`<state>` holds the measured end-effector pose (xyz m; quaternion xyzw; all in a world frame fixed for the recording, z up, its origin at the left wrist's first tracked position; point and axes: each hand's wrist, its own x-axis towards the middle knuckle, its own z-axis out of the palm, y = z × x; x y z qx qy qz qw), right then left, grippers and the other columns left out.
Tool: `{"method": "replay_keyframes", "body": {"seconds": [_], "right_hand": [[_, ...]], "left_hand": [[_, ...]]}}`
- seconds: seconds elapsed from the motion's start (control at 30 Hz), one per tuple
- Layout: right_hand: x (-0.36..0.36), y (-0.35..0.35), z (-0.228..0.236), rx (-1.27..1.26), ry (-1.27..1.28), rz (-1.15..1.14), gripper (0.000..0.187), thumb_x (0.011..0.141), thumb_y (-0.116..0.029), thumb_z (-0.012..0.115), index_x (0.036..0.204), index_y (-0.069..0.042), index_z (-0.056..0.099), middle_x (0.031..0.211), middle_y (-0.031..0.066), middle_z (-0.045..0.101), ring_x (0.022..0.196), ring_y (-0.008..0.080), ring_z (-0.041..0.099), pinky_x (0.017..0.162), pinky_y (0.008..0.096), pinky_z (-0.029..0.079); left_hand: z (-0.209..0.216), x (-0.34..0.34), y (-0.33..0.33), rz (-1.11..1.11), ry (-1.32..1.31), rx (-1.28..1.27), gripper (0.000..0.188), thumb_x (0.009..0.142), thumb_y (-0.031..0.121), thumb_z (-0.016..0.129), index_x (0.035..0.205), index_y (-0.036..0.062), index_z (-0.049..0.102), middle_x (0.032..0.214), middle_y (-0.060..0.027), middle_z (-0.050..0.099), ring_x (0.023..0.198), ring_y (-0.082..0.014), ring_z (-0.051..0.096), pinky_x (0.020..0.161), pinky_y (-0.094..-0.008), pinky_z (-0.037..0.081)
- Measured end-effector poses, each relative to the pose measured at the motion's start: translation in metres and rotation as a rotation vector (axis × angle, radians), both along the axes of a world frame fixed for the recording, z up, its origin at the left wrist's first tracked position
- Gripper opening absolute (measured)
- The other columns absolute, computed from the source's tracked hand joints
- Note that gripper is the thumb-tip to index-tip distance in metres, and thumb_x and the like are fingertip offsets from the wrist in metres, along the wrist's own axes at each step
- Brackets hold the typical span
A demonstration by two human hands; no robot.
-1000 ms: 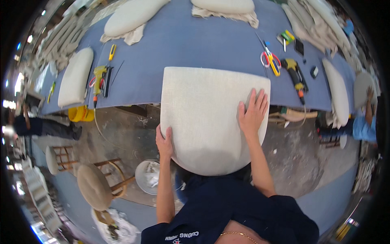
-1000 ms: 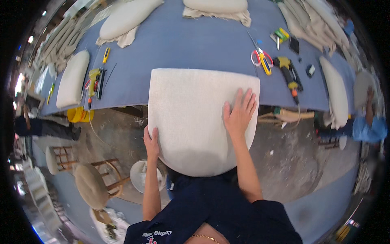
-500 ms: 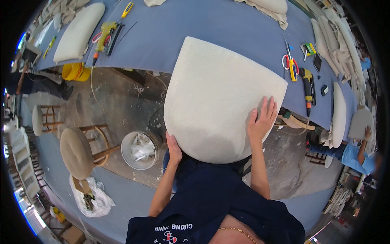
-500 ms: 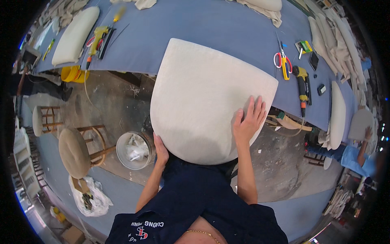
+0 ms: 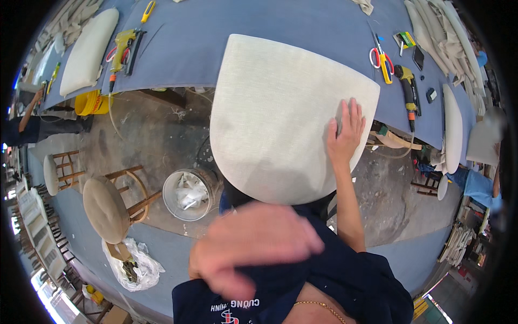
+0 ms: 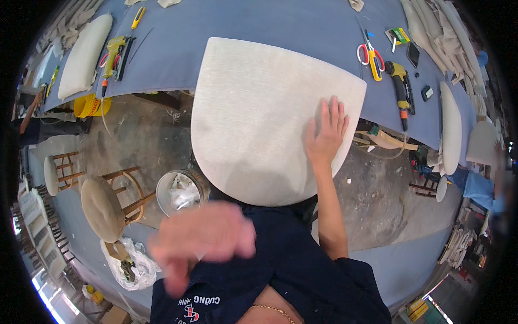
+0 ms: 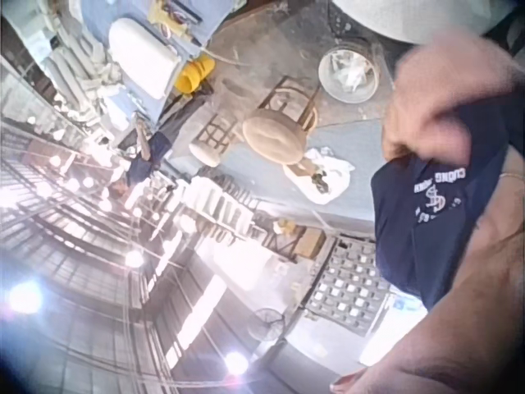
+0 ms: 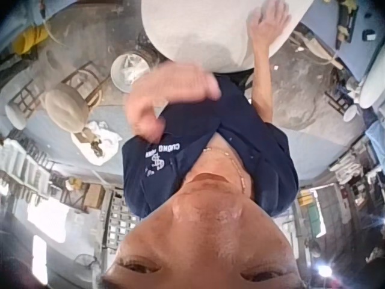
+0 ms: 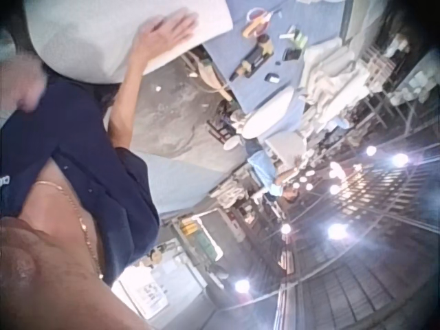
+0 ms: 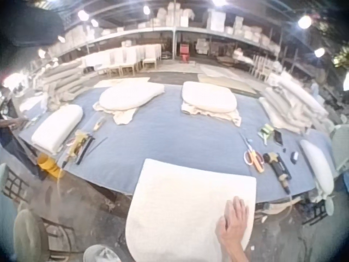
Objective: The person staples fabric onto chair cushions using a staple gun. They smooth the fabric, pull it taut, and secure it to the cushion base. The person also uses scissors to trim excess fabric and a screwdriver to adjust the cushion. They repeat this process for multiple cushions.
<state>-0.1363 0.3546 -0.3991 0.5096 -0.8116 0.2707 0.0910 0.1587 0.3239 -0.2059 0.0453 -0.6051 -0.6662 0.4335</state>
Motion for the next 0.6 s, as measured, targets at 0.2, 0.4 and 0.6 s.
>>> {"method": "replay_keyframes", "body": {"seconds": [0.2,0.4,0.6], "right_hand": [[-0.003,-0.002,-0.002,-0.010,0.000,0.017,0.058,0.091,-0.022,0.059,0.147,-0.010,0.052,0.159,0.0156,0.041,0.149,0.0385,0.034,0.122,0.0584,0.019],[-0.002,0.001,-0.004,0.005,-0.017,-0.003,0.057,0.091,-0.024,0.058,0.146,-0.009,0.054,0.158,0.0156,0.043,0.148,0.0385,0.035,0.123,0.0581,0.019],[-0.004,0.000,-0.004,-0.048,-0.034,0.001,0.057,0.089,-0.023,0.058,0.144,-0.011,0.056,0.158,0.0154,0.044,0.148,0.0392,0.036,0.123,0.0577,0.019]], "left_hand": [[0.073,-0.057,0.044,0.039,0.461,0.167,0.081,0.105,0.057,0.042,0.125,-0.0195,0.057,0.103,-0.0358,0.069,0.093,-0.0466,0.072,0.080,-0.0518,0.061],[0.072,-0.081,0.042,0.043,0.571,0.312,0.079,0.109,0.051,0.032,0.094,-0.0166,0.070,0.084,-0.0328,0.072,0.078,-0.0429,0.075,0.069,-0.0523,0.061],[0.063,-0.048,0.004,-0.107,0.331,-0.070,0.064,0.111,0.041,0.031,0.099,-0.0049,0.073,0.088,-0.0211,0.076,0.085,-0.0363,0.076,0.074,-0.0577,0.060]]}}
